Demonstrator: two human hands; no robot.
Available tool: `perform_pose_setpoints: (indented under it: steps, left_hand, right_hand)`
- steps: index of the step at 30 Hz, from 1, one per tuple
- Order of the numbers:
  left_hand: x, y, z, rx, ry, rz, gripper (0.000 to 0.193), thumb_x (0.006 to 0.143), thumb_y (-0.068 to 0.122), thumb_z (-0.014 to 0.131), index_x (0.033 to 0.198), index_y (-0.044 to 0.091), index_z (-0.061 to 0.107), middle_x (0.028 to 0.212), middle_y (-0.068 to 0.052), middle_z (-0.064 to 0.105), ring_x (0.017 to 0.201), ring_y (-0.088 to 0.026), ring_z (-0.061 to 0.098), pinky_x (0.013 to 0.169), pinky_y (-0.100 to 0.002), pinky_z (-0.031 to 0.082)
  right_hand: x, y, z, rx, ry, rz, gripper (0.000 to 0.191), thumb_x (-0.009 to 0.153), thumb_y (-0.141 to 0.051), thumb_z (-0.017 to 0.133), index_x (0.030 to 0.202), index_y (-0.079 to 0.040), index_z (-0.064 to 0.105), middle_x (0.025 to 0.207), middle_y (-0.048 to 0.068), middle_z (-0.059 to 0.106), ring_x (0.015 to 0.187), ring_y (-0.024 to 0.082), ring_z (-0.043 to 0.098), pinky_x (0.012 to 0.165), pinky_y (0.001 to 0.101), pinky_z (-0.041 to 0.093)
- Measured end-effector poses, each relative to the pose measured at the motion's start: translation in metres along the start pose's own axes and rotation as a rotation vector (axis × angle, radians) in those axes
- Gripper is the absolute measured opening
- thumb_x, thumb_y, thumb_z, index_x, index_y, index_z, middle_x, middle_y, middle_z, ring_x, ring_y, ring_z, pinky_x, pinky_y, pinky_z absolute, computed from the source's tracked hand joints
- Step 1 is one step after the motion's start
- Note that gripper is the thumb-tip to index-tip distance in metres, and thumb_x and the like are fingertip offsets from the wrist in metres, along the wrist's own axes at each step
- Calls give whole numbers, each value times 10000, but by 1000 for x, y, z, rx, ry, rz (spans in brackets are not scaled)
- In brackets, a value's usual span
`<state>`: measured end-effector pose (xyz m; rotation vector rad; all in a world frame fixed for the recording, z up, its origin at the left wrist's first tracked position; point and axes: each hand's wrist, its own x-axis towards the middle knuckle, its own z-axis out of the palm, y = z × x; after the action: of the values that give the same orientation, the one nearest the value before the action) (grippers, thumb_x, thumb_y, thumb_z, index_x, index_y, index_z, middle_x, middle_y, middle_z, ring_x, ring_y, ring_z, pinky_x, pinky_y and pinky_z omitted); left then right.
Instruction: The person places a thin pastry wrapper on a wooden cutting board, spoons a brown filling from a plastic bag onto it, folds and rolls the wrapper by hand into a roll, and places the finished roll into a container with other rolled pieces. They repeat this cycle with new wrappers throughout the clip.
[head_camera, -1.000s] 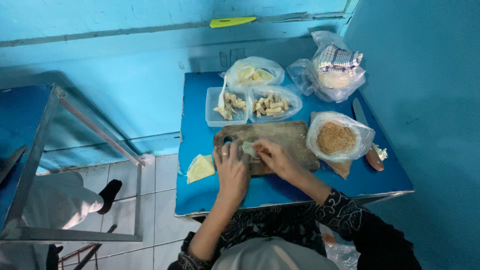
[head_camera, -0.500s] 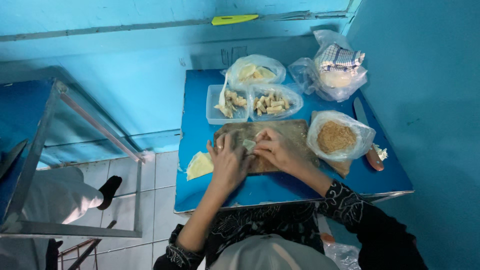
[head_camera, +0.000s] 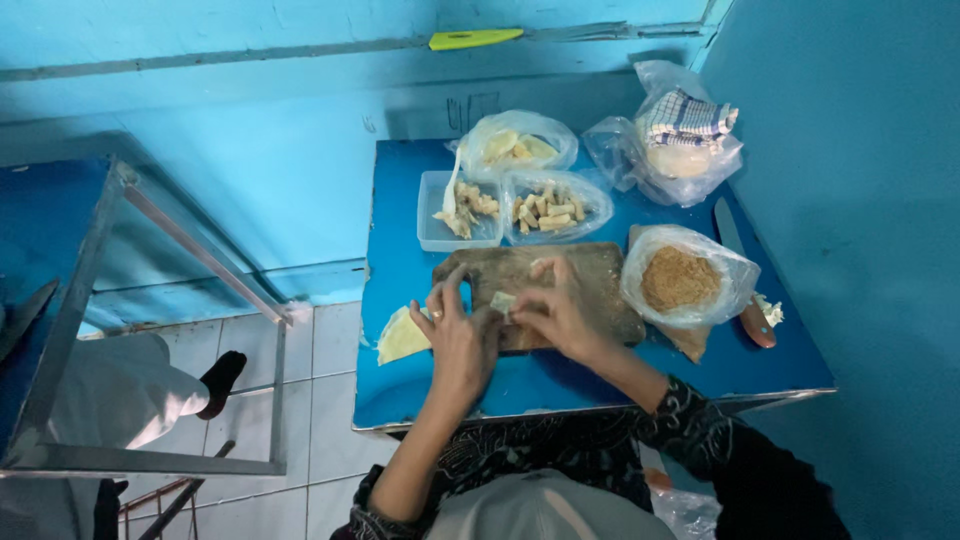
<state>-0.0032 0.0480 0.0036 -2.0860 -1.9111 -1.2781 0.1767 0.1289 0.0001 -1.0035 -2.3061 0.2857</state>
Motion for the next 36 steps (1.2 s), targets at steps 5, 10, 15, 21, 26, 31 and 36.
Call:
perform_pose_setpoints:
  steps: [5,10,15,21,26,31,36]
  left_hand:
    - [0,-6,0,31,-62,77,106,776,144,779,839,67,745,1493,-187,436,1371,-408,382,1081,-783,166]
    - [6,-6,13,102,-55,8,255,796,161,783,1027,56,757,1428,-158,485,1349,-392,401,1097,-765,200]
    - [9,0,17,-34,-17,-189,151,690,152,825,796,64,762,1369,-178,504,1292,-423,390,1046,-702,223]
    - [9,-2,15,-66,119,-115,245,718,124,809,929,36,720,1418,-177,499,1302,-415,422,1066,-594,292]
    - [1,-1,13,157,23,-25,540,690,75,771,1227,19,739,1453,-201,464,1285,-415,424,1051,-731,227]
    - [8,-1,14,80,0,-51,356,768,92,776,1117,91,702,1443,-180,458,1323,-418,416,1074,-746,222]
    - [5,-9,-8,-71,164,-50,426,833,61,762,1250,123,693,1511,-176,452,1324,-404,441,1079,-560,367]
  right_hand:
    - [-14,-10,-13,-104,18,-62,185,792,-330,830,944,-226,820,1235,73,544,1138,316,500,936,482,388]
    - [9,-1,-5,-45,-59,111,167,727,-345,849,844,-230,819,1178,50,545,1175,292,493,993,479,361]
    - [18,-4,-1,28,-126,247,170,749,-375,834,841,-240,786,1160,37,533,1161,280,496,956,438,431]
    - [-2,-23,-7,-173,3,112,142,858,-358,801,937,-241,790,1202,55,551,1136,296,516,872,503,388]
    - [4,-22,-8,-49,37,129,136,827,-320,796,937,-240,785,1215,69,543,1169,318,506,914,492,413]
    - [1,-27,-9,-77,60,66,175,772,-283,793,931,-211,776,1224,88,529,1158,309,508,921,518,386]
    - [14,-22,-5,-144,-10,26,138,854,-325,767,873,-189,752,1163,124,495,1145,323,477,865,525,357]
